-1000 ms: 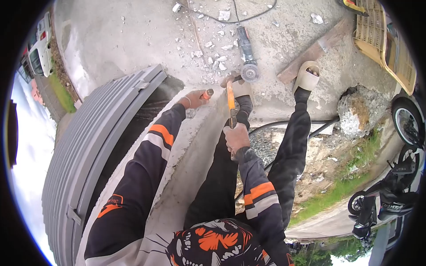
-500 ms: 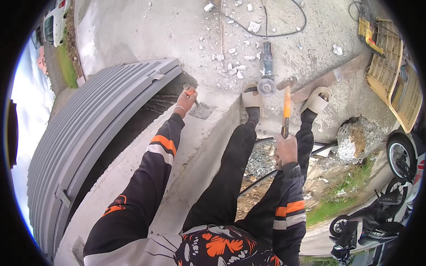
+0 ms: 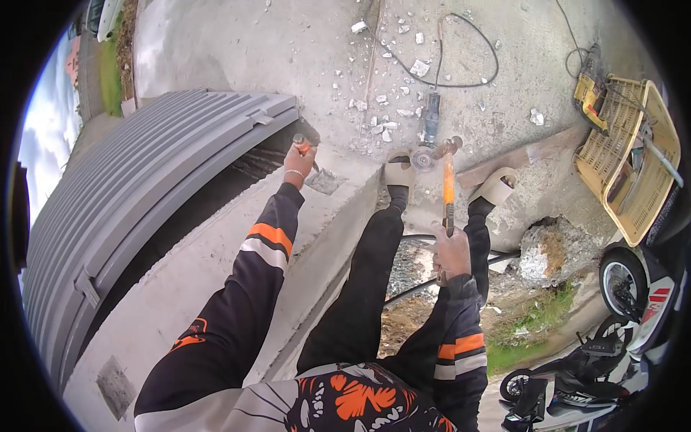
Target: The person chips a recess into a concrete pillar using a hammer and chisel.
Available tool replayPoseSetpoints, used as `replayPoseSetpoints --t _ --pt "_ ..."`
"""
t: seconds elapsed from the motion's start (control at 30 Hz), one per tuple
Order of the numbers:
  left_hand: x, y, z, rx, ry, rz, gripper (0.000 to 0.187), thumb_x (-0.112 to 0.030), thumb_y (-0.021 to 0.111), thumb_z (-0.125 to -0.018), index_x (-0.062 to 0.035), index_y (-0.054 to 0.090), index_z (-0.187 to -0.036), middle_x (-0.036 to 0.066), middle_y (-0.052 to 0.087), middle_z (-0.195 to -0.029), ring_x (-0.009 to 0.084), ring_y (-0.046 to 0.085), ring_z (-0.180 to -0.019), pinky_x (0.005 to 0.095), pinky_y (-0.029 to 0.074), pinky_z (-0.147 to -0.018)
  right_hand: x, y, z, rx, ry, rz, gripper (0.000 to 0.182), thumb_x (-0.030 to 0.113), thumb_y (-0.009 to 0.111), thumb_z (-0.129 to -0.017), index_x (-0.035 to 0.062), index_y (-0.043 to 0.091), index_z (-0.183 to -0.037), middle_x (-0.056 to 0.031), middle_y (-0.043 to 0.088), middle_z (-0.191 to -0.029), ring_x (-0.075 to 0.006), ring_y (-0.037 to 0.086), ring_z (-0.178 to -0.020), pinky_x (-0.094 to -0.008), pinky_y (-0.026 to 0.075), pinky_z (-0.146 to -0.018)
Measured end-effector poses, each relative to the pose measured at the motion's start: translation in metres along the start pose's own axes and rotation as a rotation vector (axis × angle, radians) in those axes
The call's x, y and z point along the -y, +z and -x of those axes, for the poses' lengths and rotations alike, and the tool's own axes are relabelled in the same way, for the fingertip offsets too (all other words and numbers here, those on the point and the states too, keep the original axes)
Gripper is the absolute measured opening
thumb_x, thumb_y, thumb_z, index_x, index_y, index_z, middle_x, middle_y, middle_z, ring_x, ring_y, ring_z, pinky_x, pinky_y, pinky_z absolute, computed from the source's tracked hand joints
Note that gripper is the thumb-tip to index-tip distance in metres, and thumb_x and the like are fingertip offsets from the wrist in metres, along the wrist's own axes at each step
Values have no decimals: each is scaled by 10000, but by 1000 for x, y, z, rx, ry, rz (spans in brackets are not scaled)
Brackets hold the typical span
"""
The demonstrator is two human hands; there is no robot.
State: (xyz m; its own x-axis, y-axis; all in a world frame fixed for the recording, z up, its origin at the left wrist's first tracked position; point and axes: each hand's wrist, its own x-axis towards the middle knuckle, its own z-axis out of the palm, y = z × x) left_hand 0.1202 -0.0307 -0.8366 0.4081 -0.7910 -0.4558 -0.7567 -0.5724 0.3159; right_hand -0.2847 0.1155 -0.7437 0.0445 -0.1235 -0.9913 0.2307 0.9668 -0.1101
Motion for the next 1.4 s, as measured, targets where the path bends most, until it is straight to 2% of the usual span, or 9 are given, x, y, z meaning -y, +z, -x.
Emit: replayPoseSetpoints --t 0.1,0.33,0.63,0.73,0.83,0.93,1.2,1.27,1.4 --pt "67 8 17 101 -31 -191 266 -235 770 -832 -68 677 -1016 123 727 -964 270 703 -916 366 526 -840 4 -29 12 -13 -36 55 332 348 652 -946 88 477 -836 16 454 -555 -94 430 -363 -286 381 -327" --pt "-6 0 78 60 -206 423 87 -136 720 -867 -86 652 -887 2 633 -760 90 602 -727 280 488 -655 51 -65 60 -57 -31 244 355 375 662 -936 119 443 -823 19 447 -561 -90 413 -364 -299 382 -337" --pt "-14 41 146 43 -261 530 278 -235 745 -871 -72 666 -1082 108 724 -979 251 698 -900 385 531 -826 126 19 136 -147 -240 462 401 415 604 -978 93 471 -781 18 429 -555 -93 406 -362 -292 360 -335" --pt "-24 26 171 8 -301 553 182 -159 713 -900 -63 656 -1044 42 678 -918 135 629 -852 318 510 -795 134 57 158 -40 -452 362 382 386 604 -993 89 466 -797 21 443 -573 -74 412 -402 -266 351 -362" --pt "-8 32 179 52 -308 634 387 -307 752 -873 -82 635 -1166 148 716 -1038 373 671 -985 433 516 -877 159 92 183 12 -639 409 292 308 614 -984 58 512 -872 18 461 -609 -65 425 -458 -238 347 -416" --pt "4 37 180 -2 -336 707 392 -316 767 -865 -84 640 -1154 122 717 -1030 318 681 -976 408 521 -868 203 126 175 139 -839 500 191 222 601 -968 37 555 -988 27 451 -616 -59 430 -488 -218 342 -452" --pt "-20 -63 123 -139 -458 828 491 -312 817 -830 -35 636 -1192 98 713 -1031 180 684 -900 339 549 -838 294 192 70 312 -519 656 352 435 597 -1006 90 541 -966 68 413 -616 -21 375 -448 -232 317 -376" --pt "-4 -79 99 -202 -493 545 488 -299 826 -821 -25 631 -1175 96 699 -1015 173 680 -884 320 565 -798 295 189 34 343 -389 667 390 476 573 -1011 94 523 -955 64 404 -604 -32 358 -410 -249 309 -331" --pt "1 -81 40 -433 -555 764 394 -308 809 -831 -18 660 -1052 80 688 -953 138 659 -833 286 567 -670 293 146 -18 389 -344 820 433 511 551 -1011 85 521 -943 52 409 -591 -46 389 -393 -244 319 -326"
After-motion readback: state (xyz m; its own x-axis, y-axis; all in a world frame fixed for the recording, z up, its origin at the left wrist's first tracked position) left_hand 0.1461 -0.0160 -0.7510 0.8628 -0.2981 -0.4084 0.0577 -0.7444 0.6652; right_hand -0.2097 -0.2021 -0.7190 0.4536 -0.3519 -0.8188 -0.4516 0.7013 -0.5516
